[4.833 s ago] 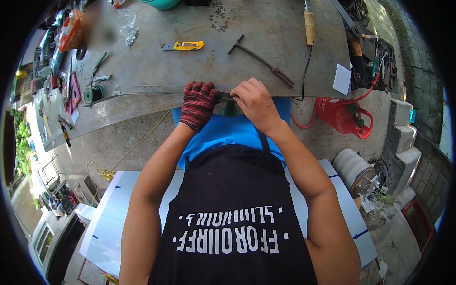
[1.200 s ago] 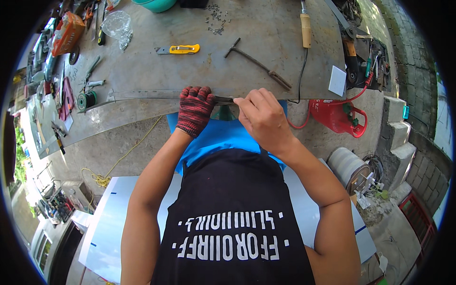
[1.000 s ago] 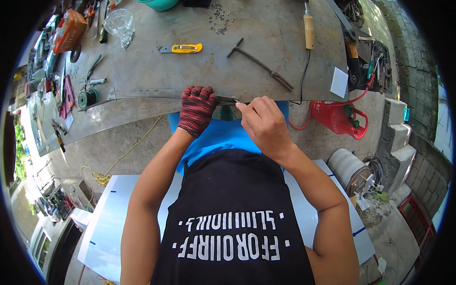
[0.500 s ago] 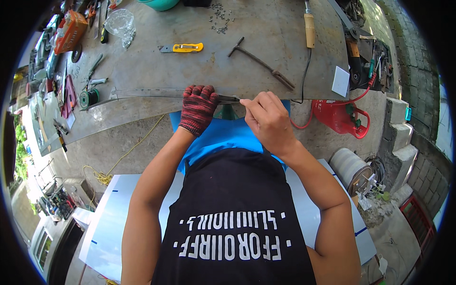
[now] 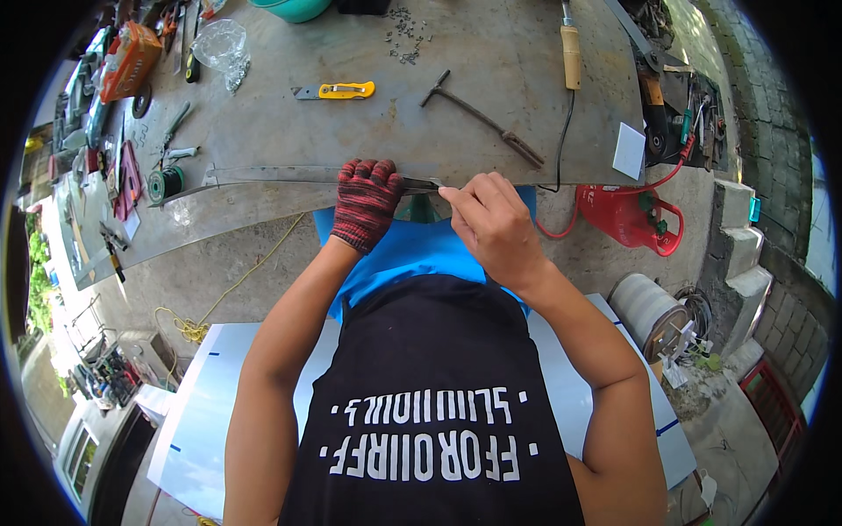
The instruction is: Soldering a metal strip onto a base to fabricate a channel letter sign component.
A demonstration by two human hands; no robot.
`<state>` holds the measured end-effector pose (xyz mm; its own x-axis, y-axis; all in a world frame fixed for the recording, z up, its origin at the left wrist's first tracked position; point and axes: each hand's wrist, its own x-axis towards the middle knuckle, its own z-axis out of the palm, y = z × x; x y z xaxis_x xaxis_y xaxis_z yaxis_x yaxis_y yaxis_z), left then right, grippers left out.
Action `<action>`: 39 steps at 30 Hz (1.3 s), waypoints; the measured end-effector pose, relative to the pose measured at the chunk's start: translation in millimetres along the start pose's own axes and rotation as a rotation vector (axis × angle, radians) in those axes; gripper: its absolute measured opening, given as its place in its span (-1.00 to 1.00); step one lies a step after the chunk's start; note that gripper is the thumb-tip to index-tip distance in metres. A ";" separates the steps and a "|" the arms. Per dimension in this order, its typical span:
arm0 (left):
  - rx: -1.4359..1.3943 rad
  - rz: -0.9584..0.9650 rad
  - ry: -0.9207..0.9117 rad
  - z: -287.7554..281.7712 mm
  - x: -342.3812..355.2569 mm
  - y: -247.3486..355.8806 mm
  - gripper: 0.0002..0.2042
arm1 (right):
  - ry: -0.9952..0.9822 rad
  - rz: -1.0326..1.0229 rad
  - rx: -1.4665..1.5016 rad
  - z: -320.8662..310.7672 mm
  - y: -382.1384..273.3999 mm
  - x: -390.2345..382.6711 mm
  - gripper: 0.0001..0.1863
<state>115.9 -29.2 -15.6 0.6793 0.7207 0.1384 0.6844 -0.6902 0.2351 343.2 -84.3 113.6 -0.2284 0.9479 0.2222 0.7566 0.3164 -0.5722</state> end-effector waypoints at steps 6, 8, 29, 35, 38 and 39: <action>0.011 0.010 0.010 0.8 0.8 -0.8 -0.80 | -0.016 0.004 0.031 -0.4 2.5 0.5 -0.67; 0.005 0.006 0.003 0.1 0.1 -0.5 -0.80 | -0.013 0.003 0.025 -0.8 1.7 0.8 -0.67; -0.004 -0.001 0.010 1.6 -0.8 0.9 -0.79 | -0.020 0.007 0.051 -3.8 1.8 1.3 -0.68; -0.013 -0.015 -0.021 -0.2 -1.0 0.5 -0.78 | 0.037 0.015 0.075 -29.9 -7.9 21.8 -0.67; -0.003 -0.010 -0.012 -2.2 0.7 1.3 -0.79 | 0.176 0.037 0.043 -63.2 -9.4 50.0 -0.70; -0.004 -0.004 0.015 -1.8 3.2 1.8 -0.81 | 0.266 0.068 0.018 -72.9 -3.7 62.1 -0.71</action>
<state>118.8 -28.0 -13.1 0.6727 0.7243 0.1515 0.6859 -0.6872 0.2394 370.9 -29.4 187.1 -0.0065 0.9245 0.3811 0.7532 0.2552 -0.6062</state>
